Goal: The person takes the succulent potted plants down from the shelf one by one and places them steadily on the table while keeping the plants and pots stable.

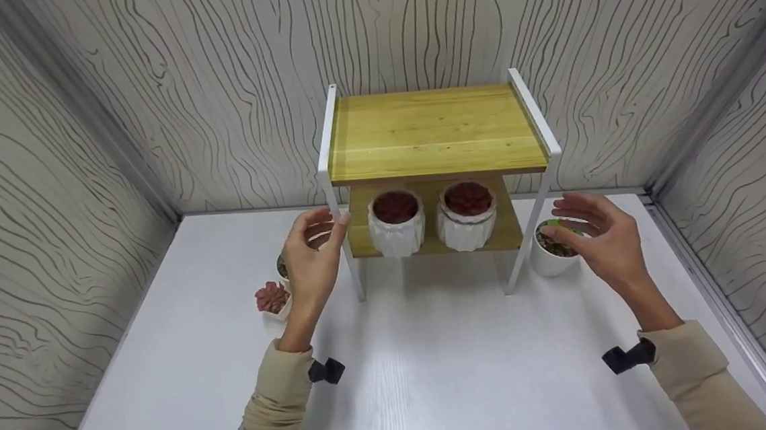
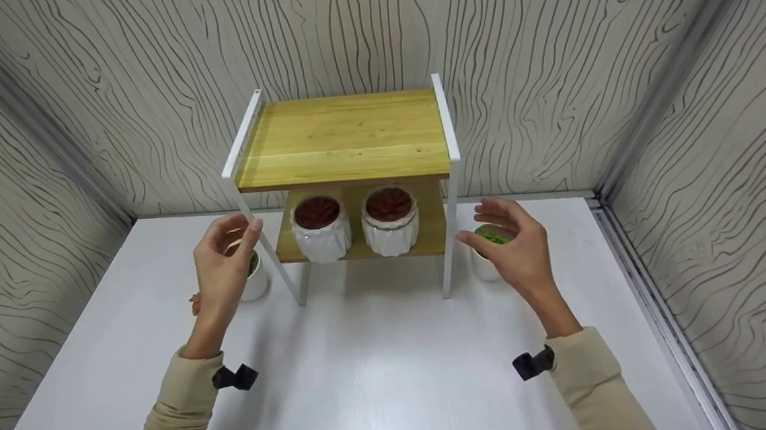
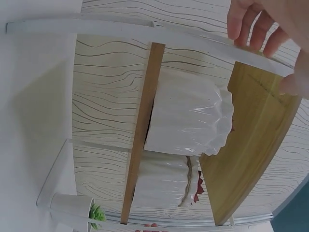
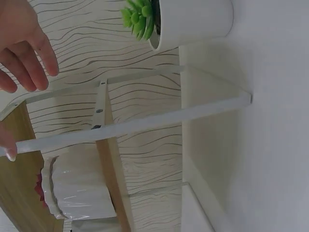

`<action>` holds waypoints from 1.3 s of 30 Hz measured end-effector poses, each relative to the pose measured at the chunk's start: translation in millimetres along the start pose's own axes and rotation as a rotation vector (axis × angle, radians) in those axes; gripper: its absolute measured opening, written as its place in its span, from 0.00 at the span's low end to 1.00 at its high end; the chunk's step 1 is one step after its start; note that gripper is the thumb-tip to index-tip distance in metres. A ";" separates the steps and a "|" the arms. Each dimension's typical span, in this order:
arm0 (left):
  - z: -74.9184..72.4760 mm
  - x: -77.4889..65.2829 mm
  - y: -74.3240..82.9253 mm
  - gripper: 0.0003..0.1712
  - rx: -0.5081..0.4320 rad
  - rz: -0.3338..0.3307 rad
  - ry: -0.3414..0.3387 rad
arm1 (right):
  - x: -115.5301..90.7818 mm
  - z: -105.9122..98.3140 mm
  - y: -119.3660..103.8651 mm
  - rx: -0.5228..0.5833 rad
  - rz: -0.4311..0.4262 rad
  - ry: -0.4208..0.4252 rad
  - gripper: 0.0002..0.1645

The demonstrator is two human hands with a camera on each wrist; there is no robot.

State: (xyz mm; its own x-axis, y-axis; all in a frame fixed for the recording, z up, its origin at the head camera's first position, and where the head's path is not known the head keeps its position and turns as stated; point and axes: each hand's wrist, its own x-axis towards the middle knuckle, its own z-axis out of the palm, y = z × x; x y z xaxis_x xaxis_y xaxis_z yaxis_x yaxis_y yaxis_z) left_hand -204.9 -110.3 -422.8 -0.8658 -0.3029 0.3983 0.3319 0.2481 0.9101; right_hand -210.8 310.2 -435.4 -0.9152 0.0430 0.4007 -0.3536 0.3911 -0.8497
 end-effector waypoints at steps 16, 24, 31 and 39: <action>23.8 -30.7 13.8 0.36 0.107 0.227 0.232 | 13.0 13.2 -27.3 0.070 -0.028 0.061 0.27; 43.8 -43.4 12.4 0.42 0.183 0.283 0.334 | 15.3 15.9 -28.9 0.079 -0.007 0.070 0.24; 66.3 -55.4 9.2 0.41 0.182 0.293 0.368 | 17.5 16.7 -30.1 0.178 0.017 0.065 0.16; 87.9 -61.7 1.6 0.37 0.169 0.306 0.383 | 19.4 19.5 -32.6 0.260 0.035 0.036 0.12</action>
State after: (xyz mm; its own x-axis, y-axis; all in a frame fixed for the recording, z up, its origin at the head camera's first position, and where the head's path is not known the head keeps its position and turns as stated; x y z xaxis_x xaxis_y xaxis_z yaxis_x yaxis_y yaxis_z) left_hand -183.9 -10.3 -456.0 -0.5285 -0.5004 0.6858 0.4560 0.5140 0.7265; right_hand -220.8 280.4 -406.6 -0.9220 0.0864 0.3775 -0.3639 0.1400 -0.9209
